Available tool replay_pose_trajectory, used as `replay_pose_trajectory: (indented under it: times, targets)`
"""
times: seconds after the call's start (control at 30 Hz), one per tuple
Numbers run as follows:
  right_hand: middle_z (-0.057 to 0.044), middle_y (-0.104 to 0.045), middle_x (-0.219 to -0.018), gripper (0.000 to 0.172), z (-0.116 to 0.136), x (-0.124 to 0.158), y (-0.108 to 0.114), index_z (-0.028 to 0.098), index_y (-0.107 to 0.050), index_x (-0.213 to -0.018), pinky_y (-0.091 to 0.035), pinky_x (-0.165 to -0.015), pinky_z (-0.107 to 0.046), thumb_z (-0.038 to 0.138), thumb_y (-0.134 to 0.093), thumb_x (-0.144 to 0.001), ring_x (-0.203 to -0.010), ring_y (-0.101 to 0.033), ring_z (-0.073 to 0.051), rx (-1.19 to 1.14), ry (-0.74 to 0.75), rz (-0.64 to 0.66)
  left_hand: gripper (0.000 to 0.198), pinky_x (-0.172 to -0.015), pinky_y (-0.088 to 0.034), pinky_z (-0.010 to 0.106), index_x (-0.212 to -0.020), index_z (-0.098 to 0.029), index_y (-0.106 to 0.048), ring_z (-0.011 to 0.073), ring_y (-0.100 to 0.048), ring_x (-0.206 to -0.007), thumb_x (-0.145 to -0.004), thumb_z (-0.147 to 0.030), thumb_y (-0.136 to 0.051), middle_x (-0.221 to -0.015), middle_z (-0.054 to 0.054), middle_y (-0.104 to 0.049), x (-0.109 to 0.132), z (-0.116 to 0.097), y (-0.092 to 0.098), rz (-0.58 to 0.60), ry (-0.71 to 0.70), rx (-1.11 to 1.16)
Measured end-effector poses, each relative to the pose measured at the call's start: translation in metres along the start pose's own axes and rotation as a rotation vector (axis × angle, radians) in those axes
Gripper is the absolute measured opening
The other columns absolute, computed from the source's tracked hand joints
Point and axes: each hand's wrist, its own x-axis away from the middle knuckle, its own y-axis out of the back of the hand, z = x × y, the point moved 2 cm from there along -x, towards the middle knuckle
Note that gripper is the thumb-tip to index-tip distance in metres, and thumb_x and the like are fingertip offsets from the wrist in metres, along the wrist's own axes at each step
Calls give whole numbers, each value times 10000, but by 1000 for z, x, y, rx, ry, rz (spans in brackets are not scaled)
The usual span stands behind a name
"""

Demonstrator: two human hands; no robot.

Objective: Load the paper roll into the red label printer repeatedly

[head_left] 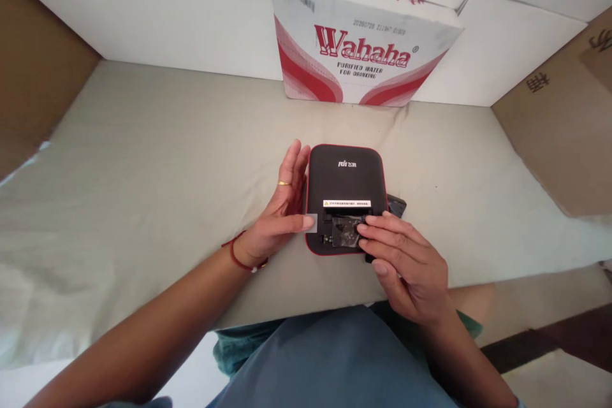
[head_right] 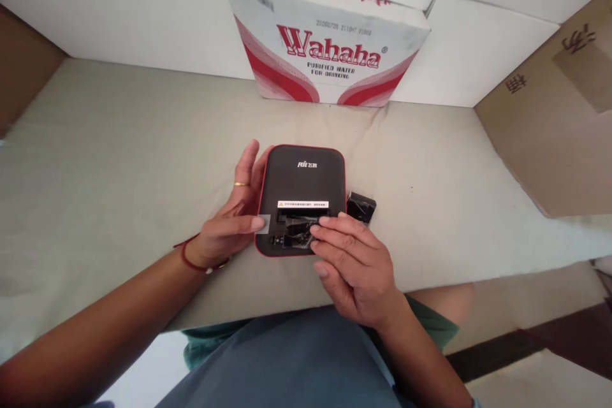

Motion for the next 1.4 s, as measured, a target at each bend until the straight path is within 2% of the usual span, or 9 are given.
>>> replay_pose_trajectory:
  times: [0.43,0.63,0.73,0.83,0.9,0.97,1.07,1.17,1.4]
  targets:
    - [-129,-946,-1306,315,2,8,-2,181,-851,-1325,-660,-1296,-493,99,-685,-1069,-1351,-881,-276,58,-12,13,1351,-1572,52,587,-1891,-630,-139,337,94,-1937,-865,-415,-990,-2067,-144,-47,7,10,0,-11,92,-16]
    - [-117,-950,-1288,296,8,1,3,214,-865,-1307,-714,-1222,-539,115,-730,-1063,-1286,-906,-304,89,4,36,1355,-1578,-5,590,-1896,-598,-185,330,75,-1940,-834,-479,-1019,-2070,-116,-48,2,18,1,-20,50,-28]
    - [-101,-947,-1313,254,8,-9,12,252,-885,-1286,-743,-1164,-506,177,-711,-1117,-1244,-919,-299,85,-64,75,1293,-1580,-102,618,-1898,-528,-275,368,-10,-1940,-835,-506,-1011,-2069,-66,-122,1,20,2,-29,38,-23]
    - [-90,-933,-1368,238,-1,-35,20,285,-911,-1245,-760,-1075,-442,300,-683,-1180,-1173,-931,-283,118,-234,82,1220,-1557,-224,664,-1879,-477,-362,419,-231,-1902,-835,-490,-993,-2023,-11,-317,-2,20,-1,-7,37,42]
    - [-70,-950,-1258,261,-11,-59,19,278,-915,-1228,-759,-918,-387,326,-661,-1190,-946,-934,-245,154,-329,169,1184,-1535,-287,677,-1853,-454,-419,436,-354,-1854,-816,-447,-990,-1966,12,-437,-3,17,-3,1,52,83]
    - [-55,-951,-1143,264,-22,-84,11,266,-913,-1226,-704,-772,-359,267,-658,-1157,-800,-891,-228,262,-369,338,1157,-1519,-320,678,-1825,-431,-467,445,-420,-1816,-791,-414,-986,-1924,26,-498,-5,15,-5,-5,63,102]
    - [-90,-946,-1139,269,-31,-115,-9,260,-910,-1205,-630,-742,-392,180,-691,-1070,-920,-893,-316,564,-383,575,1149,-1515,-321,669,-1805,-407,-487,448,-428,-1802,-765,-403,-974,-1900,38,-520,-6,13,-5,-17,65,85]
    - [-128,-939,-1082,223,-31,-129,-26,247,-900,-1154,-570,-707,-396,159,-747,-1018,-927,-877,-353,737,-372,729,1173,-1521,-305,649,-1814,-393,-461,438,-403,-1812,-759,-415,-972,-1908,47,-502,-7,14,-4,-28,64,53]
    - [-128,-939,-1113,238,-36,-130,-38,260,-895,-1180,-557,-704,-379,159,-789,-991,-937,-859,-330,749,-349,837,1171,-1510,-318,644,-1801,-405,-464,434,-420,-1799,-748,-409,-977,-1899,45,-511,-7,17,-2,-31,73,68]
